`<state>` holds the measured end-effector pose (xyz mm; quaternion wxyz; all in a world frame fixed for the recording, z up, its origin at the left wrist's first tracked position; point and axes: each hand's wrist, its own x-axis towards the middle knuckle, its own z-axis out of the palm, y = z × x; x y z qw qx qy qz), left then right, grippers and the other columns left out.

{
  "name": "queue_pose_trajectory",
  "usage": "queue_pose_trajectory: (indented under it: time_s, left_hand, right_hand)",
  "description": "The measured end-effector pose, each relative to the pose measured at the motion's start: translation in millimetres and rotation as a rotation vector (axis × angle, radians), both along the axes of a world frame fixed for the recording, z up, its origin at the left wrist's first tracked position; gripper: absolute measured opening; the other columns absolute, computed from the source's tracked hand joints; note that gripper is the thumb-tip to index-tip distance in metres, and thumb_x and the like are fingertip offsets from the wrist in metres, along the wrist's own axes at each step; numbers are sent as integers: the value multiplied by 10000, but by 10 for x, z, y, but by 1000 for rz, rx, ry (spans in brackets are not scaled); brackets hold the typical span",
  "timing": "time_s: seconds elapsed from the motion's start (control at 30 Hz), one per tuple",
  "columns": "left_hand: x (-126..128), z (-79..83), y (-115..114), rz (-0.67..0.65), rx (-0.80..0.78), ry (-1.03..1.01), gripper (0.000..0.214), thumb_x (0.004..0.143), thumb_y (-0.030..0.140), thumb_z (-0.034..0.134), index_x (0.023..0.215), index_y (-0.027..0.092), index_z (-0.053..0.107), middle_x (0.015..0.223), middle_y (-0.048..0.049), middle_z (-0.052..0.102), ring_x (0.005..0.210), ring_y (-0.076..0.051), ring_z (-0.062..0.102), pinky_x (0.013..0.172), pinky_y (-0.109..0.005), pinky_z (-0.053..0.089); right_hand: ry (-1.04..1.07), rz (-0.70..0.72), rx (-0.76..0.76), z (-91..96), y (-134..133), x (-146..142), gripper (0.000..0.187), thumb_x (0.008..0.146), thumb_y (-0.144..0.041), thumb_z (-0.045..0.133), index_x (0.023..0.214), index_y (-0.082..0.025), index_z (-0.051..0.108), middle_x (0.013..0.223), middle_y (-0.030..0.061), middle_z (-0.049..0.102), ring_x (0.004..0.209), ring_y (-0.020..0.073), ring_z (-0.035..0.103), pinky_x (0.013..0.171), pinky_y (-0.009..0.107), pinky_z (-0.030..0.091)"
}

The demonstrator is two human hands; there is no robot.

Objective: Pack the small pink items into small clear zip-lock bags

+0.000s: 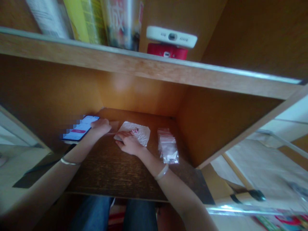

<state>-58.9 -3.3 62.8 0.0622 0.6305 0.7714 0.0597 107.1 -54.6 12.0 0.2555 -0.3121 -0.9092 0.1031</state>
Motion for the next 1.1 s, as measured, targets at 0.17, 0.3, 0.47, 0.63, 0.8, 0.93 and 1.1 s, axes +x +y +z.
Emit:
queue_pose_trajectory:
  time_s: [0.17,0.3,0.47,0.63,0.8,0.93,1.1]
  left_hand:
    - [38,54,-31,21,-82,85,377,801,161,463,1109,59,653,1159,-220,634,1085,-327,596,818,-372,502]
    - [48,62,-50,6,-81,81,384,829,196,446,1126,51,642,1166,-223,630,1098,-333,588,829,-380,498]
    - [37,25,-33,-19,-76,99,417,836,318,482,1116,59,654,1175,-221,628,1112,-351,577,851,-391,492]
    - [41,31,-12,-47,-100,102,466,835,389,494,1136,68,647,1164,-213,637,1106,-334,588,847,-355,499]
    - [45,39,-18,-37,-123,117,455,856,378,455,1144,82,646,1178,-200,634,1107,-327,588,843,-356,500]
    - [17,-5,-14,-34,-91,127,436,842,368,466,1123,100,664,1167,-202,639,1093,-344,593,832,-382,502]
    - [-21,-69,48,4,-115,136,416,824,315,484,1131,93,657,1162,-212,637,1069,-350,602,810,-389,504]
  right_hand:
    - [-32,-9,4,-5,3,-1,331,900,-261,507,1205,-138,544,1228,123,603,1154,222,527,1018,394,365]
    - [-32,-9,-16,-16,6,-2,371,901,-277,506,1248,-148,518,1271,123,579,1196,227,504,1037,407,355]
    - [-15,21,-52,-8,-1,-5,386,907,-272,492,1273,-150,501,1294,125,564,1218,216,493,1043,404,362]
    - [12,47,-45,-22,10,-7,385,904,-259,496,1274,-154,506,1282,115,576,1214,207,502,1047,393,366]
    - [54,40,-44,-54,29,-11,365,891,-234,515,1250,-175,532,1266,96,593,1188,199,528,1034,386,383]
    - [57,48,-54,-45,27,-6,345,878,-204,527,1221,-178,556,1226,92,619,1152,193,552,1015,379,396]
    - [49,64,-48,-8,12,0,301,867,-170,526,1159,-184,596,1171,76,645,1107,180,572,1001,362,401]
